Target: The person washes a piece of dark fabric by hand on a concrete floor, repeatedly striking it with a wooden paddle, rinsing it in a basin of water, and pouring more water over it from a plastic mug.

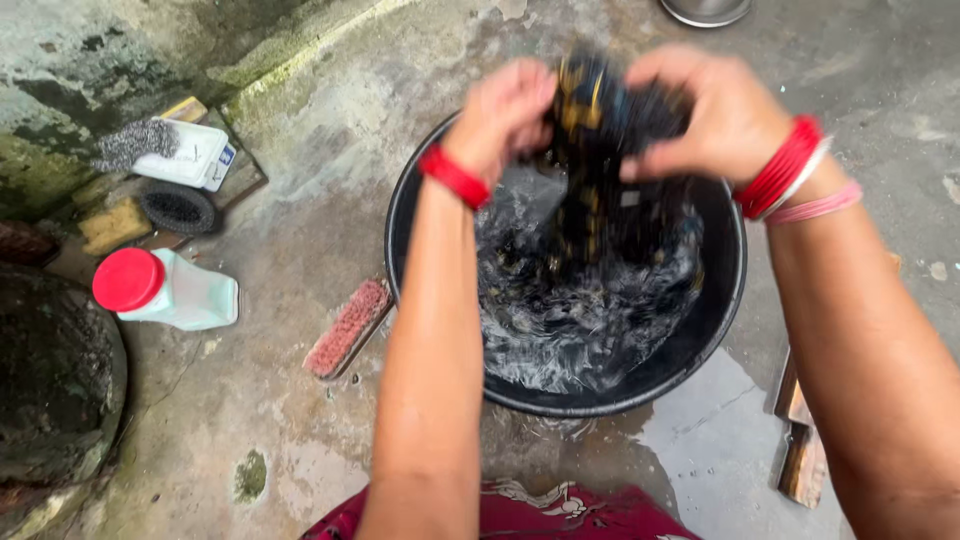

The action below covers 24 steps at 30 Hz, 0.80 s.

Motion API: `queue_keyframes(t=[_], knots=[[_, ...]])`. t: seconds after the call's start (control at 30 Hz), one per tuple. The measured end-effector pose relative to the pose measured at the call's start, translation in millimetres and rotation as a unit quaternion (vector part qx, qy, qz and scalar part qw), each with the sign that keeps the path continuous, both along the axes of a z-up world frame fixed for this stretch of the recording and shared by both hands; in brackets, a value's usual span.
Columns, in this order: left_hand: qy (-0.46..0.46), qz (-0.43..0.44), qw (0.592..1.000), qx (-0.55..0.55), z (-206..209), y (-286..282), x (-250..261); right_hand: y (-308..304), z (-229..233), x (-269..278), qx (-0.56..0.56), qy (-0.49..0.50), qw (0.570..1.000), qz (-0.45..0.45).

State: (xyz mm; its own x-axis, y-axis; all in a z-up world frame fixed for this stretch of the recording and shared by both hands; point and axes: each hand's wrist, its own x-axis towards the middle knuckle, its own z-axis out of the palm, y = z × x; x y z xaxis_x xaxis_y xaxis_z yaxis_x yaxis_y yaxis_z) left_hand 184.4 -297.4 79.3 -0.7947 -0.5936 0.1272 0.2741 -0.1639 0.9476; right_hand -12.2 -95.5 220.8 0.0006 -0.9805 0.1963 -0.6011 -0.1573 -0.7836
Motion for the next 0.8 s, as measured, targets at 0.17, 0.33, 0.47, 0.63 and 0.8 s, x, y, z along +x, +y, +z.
queue_keyframes(t=[0.17, 0.33, 0.47, 0.63, 0.8], knots=[[0.061, -0.080, 0.989, -0.111, 82.9, 16.0, 12.0, 19.7, 67.5, 40.3, -0.145, -0.189, 0.971, -0.025], [-0.113, -0.087, 0.989, 0.028, 39.2, 61.4, 9.6, 16.6, 66.8, 40.4, -0.114, -0.332, 0.935, -0.056], [-0.132, -0.013, 0.987, -0.092, -10.0, 39.4, 33.1, -3.7, 12.9, 6.6, 0.007, -0.138, 0.990, 0.015], [-0.531, 0.078, 0.838, -0.101, -55.1, 43.2, 49.8, -27.8, -122.8, -2.2, 0.233, 0.176, 0.955, -0.051], [-0.649, 0.167, 0.715, -0.197, -71.1, 137.2, 13.1, 3.7, -238.9, 63.4, 0.147, 0.273, 0.938, -0.152]])
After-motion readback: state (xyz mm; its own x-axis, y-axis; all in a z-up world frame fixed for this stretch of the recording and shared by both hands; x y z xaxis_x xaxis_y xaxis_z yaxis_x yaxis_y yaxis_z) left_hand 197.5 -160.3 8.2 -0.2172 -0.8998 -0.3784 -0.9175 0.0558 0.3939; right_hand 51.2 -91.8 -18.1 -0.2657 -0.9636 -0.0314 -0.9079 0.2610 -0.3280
